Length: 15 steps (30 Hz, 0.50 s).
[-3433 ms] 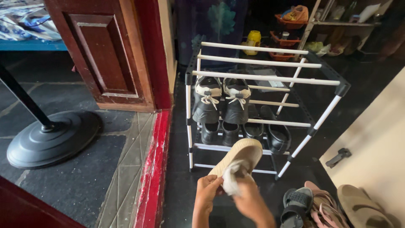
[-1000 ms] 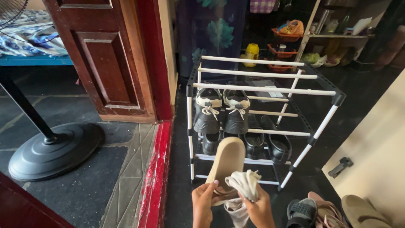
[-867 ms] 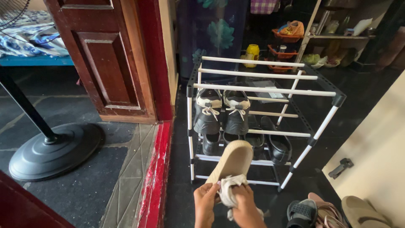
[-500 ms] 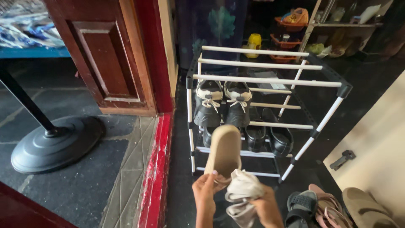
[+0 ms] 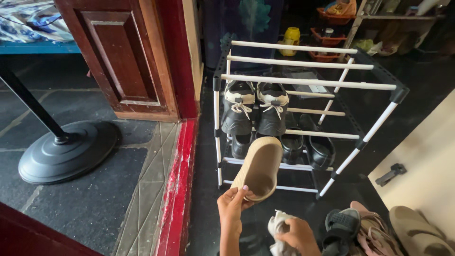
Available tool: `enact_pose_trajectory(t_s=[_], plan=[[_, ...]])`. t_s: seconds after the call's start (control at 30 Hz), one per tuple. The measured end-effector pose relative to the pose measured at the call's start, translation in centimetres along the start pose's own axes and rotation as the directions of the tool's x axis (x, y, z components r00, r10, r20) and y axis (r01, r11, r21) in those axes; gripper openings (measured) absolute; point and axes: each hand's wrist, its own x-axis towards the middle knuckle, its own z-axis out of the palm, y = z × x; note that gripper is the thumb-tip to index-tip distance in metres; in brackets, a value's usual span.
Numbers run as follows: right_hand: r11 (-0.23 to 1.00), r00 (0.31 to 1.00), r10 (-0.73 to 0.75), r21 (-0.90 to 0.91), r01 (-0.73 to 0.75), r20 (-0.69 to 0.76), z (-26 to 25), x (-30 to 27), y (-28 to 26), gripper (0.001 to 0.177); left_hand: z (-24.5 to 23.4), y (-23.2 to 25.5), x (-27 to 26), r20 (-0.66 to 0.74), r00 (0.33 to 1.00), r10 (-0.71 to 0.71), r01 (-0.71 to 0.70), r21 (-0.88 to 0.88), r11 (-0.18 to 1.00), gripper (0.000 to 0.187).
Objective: The person wipes the soles and uppers of beige and pink sandals using a cloth, then places them on a shoe rack. The person handles each sandal individually, wiping multiple surfaces before stacking them.
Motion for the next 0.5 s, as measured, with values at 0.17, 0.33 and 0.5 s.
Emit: enact_pose_trajectory(t_s=[0.17, 0.33, 0.5], plan=[[0.966, 0.844, -0.102, 0.149, 0.210, -0.526, -5.7, -2.0, -4.6, 0.022, -0.2, 0.1, 0.1, 0.000, 0.999, 0.051, -0.051, 0.103, 0.993, 0.020], [0.734, 0.648, -0.467, 0.145, 0.664, -0.602, -7.0, -4.6, -11.0, 0.053, -0.1, -0.2, -0.3, 0.037, 0.995, 0.095, -0.101, 0.180, 0.979, 0.020], [0.824, 0.639, -0.484, -0.066, 0.563, -0.598, -3.1, -3.6, -12.8, 0.029, -0.7, -0.2, -0.1, 0.168, 0.970, 0.176, -0.226, 0.351, 0.909, 0.023]])
